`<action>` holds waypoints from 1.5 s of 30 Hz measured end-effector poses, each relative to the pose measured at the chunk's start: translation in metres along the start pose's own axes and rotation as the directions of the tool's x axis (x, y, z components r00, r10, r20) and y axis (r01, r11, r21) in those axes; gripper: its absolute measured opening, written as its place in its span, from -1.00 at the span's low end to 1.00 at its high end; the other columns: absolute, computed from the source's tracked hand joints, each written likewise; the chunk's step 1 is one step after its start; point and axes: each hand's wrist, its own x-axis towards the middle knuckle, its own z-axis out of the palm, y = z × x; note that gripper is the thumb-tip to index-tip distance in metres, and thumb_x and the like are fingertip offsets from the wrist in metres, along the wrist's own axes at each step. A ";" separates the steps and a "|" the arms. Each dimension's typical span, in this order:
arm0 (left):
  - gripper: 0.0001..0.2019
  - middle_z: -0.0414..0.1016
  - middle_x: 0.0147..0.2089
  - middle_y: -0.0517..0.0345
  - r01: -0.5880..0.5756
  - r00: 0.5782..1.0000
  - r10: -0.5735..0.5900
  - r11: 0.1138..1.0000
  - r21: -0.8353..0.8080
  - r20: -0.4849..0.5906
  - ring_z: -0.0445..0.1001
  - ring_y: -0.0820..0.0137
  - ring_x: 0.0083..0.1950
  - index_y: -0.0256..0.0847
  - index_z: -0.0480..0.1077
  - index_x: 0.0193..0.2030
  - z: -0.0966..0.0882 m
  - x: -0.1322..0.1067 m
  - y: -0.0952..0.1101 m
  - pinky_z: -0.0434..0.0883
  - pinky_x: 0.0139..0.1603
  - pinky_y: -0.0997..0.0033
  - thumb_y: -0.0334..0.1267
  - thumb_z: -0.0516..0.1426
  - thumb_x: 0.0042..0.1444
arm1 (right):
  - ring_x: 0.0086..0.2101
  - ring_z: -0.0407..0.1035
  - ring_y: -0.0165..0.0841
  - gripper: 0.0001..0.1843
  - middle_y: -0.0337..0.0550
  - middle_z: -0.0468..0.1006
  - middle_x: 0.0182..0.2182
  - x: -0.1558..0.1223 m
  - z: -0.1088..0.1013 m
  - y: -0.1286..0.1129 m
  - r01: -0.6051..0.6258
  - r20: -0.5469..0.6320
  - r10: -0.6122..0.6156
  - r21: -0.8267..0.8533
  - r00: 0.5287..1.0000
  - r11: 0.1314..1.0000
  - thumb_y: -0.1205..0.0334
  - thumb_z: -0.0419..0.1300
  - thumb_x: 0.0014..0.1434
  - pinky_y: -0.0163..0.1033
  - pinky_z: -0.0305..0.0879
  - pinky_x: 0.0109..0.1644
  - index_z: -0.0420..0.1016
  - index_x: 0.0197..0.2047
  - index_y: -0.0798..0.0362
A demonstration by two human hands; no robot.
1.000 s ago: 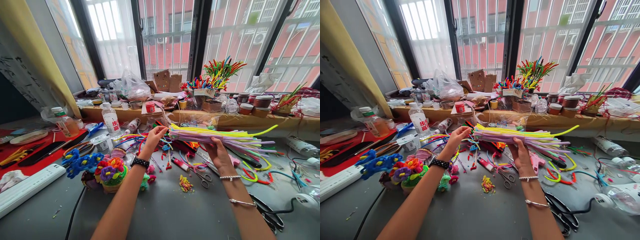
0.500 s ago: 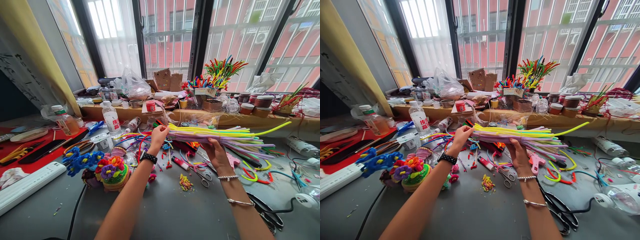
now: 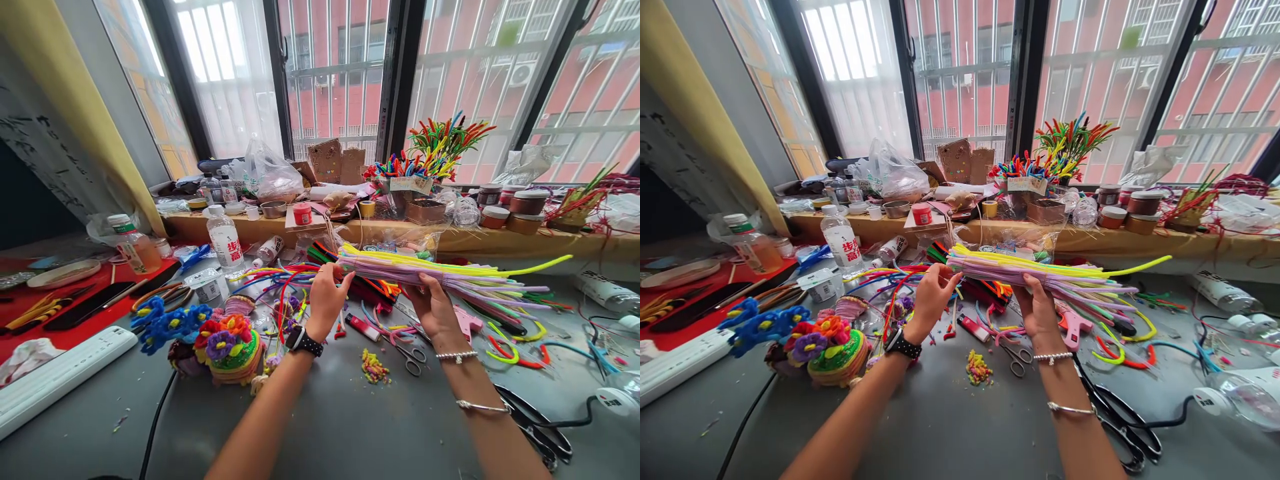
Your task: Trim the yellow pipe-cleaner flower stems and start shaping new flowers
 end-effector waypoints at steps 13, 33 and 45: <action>-0.78 0.34 -0.34 -0.02 -0.044 0.977 0.113 0.936 0.350 -0.179 0.33 0.31 -0.30 -0.25 0.18 -0.27 0.025 0.002 -0.011 0.20 -0.34 0.35 -0.21 -0.19 0.13 | -0.42 0.38 -0.47 -0.80 -0.43 0.49 -0.52 -0.008 0.008 0.002 -0.037 -0.019 0.038 0.020 0.999 0.999 0.42 0.24 -0.26 -0.35 0.42 -0.30 0.39 -0.47 0.04; -0.80 0.31 -0.34 0.12 -0.103 0.987 0.086 0.987 -0.120 -0.136 0.28 0.42 -0.29 -0.20 0.30 -0.31 0.001 0.010 0.009 0.24 -0.22 0.41 -0.14 0.04 -0.03 | -0.28 0.37 -0.38 -0.70 -0.35 0.50 -0.37 -0.013 0.010 0.001 0.086 0.100 -0.077 -0.091 0.992 0.992 0.41 0.24 -0.25 -0.29 0.41 -0.29 0.40 -0.35 0.03; -0.88 0.35 -0.38 0.15 -0.223 0.973 0.226 0.973 0.054 -0.053 0.27 0.38 -0.28 -0.19 0.33 -0.45 0.007 0.010 0.026 0.18 -0.22 0.38 -0.25 0.01 0.02 | -0.30 0.37 -0.41 -0.73 -0.35 0.50 -0.39 -0.021 0.015 0.007 0.067 0.178 -0.045 -0.122 0.983 0.990 0.41 0.22 -0.21 -0.34 0.38 -0.29 0.41 -0.35 0.00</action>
